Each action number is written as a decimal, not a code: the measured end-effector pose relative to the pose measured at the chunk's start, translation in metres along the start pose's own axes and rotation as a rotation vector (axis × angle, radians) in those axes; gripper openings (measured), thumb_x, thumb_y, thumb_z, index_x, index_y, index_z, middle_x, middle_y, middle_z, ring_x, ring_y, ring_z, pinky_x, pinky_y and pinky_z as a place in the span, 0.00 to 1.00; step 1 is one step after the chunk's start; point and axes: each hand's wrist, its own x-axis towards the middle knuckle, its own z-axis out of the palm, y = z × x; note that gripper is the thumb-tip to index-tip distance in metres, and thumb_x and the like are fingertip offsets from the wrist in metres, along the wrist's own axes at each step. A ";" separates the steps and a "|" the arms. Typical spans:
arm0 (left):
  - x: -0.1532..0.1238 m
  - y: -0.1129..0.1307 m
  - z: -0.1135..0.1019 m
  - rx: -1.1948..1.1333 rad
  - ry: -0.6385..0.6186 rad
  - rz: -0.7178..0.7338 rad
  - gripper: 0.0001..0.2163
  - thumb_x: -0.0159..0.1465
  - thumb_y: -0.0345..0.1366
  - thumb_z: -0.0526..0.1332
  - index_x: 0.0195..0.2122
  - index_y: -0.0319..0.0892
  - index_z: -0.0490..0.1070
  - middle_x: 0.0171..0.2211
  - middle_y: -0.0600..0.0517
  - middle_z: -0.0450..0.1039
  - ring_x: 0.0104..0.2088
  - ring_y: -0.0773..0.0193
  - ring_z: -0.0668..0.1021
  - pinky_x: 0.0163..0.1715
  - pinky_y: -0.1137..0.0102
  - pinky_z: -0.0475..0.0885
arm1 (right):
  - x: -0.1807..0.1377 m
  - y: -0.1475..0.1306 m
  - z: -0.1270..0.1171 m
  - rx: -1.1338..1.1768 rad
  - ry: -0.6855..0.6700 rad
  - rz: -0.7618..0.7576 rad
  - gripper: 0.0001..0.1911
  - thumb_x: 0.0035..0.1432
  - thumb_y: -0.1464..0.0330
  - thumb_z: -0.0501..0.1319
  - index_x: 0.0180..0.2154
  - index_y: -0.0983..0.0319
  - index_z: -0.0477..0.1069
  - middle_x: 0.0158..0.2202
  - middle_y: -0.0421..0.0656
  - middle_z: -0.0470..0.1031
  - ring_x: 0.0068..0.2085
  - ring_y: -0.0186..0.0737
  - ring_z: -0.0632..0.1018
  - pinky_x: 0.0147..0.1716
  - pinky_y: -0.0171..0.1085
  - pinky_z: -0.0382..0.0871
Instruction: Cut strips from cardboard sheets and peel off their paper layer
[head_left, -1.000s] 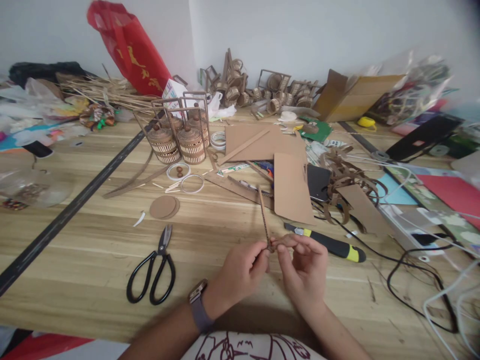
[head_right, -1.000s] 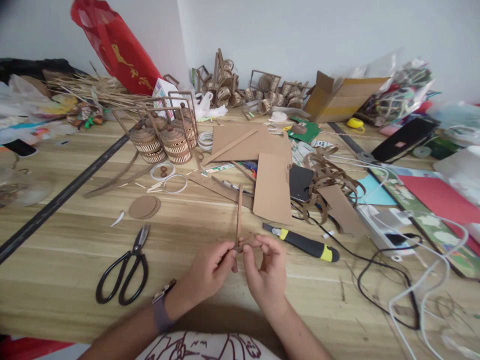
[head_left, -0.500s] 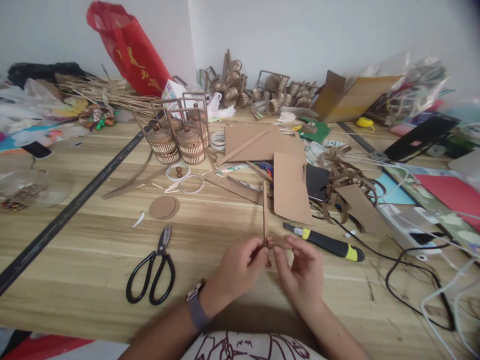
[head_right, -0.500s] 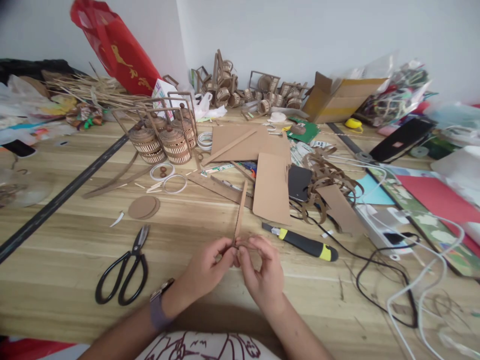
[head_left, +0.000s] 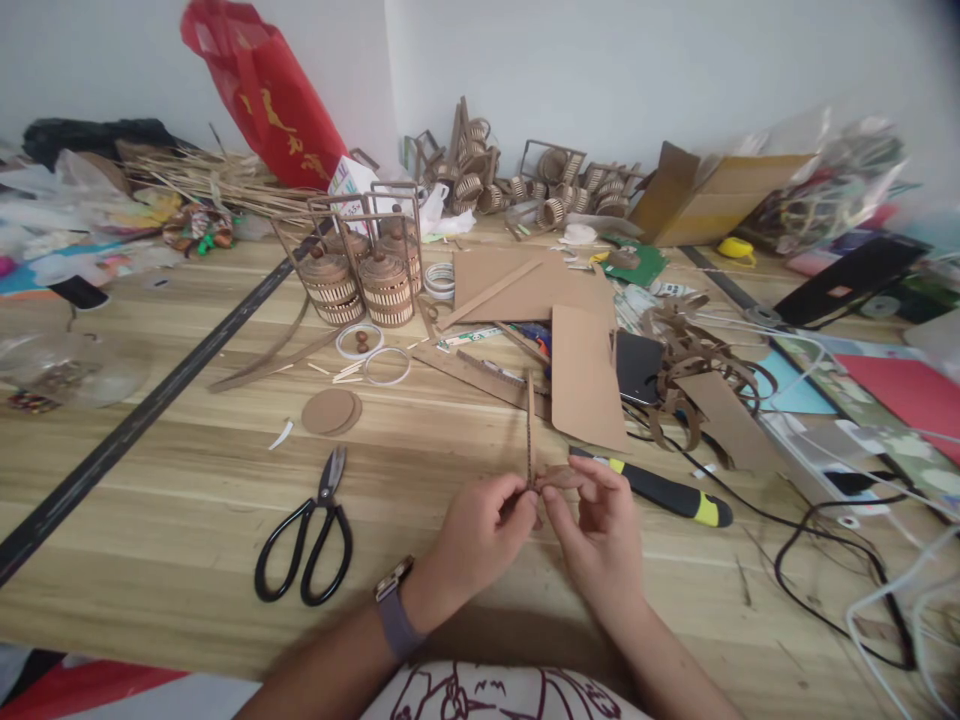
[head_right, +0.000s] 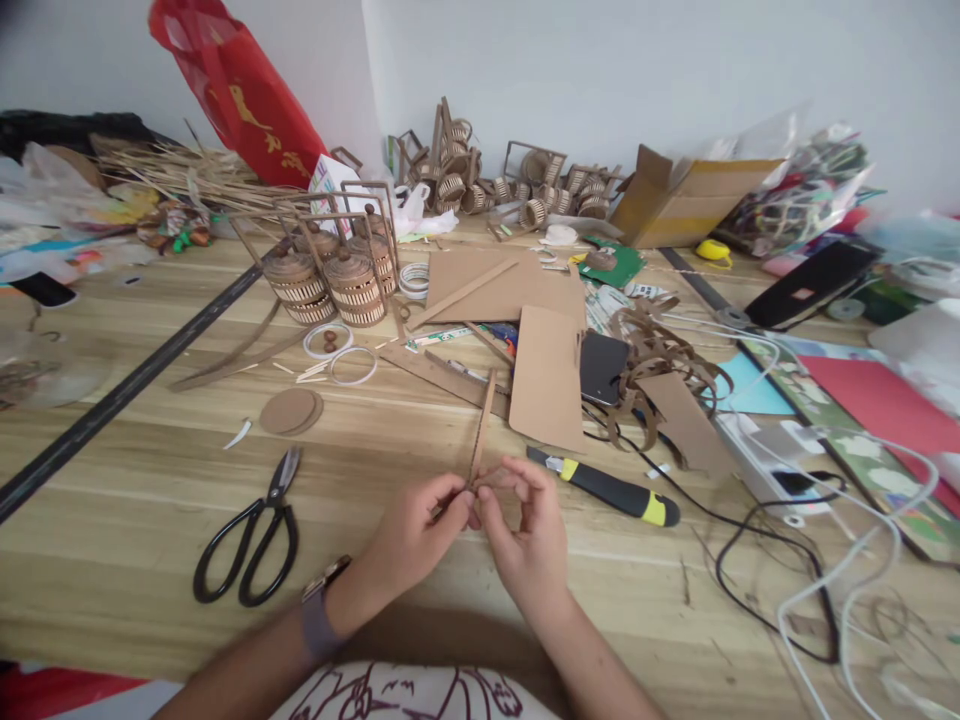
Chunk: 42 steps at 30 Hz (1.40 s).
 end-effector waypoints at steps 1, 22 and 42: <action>0.000 0.000 0.000 -0.027 -0.009 -0.020 0.12 0.65 0.40 0.53 0.27 0.41 0.69 0.26 0.50 0.76 0.27 0.63 0.76 0.27 0.72 0.65 | 0.000 0.000 0.000 -0.007 -0.004 0.004 0.16 0.61 0.70 0.63 0.50 0.54 0.66 0.33 0.39 0.78 0.35 0.37 0.82 0.36 0.39 0.78; 0.010 0.000 -0.001 -0.415 -0.033 -0.294 0.11 0.50 0.40 0.53 0.15 0.41 0.67 0.16 0.54 0.66 0.20 0.69 0.66 0.22 0.73 0.59 | -0.006 -0.003 0.003 -0.154 -0.069 -0.046 0.12 0.62 0.69 0.61 0.47 0.54 0.65 0.37 0.41 0.78 0.35 0.40 0.81 0.31 0.39 0.77; 0.002 0.003 -0.002 -0.123 0.050 -0.130 0.13 0.56 0.39 0.53 0.16 0.43 0.56 0.16 0.58 0.52 0.21 0.70 0.60 0.22 0.72 0.52 | 0.005 -0.011 0.004 0.343 -0.095 0.296 0.13 0.62 0.63 0.65 0.45 0.54 0.65 0.25 0.34 0.73 0.27 0.35 0.76 0.27 0.36 0.75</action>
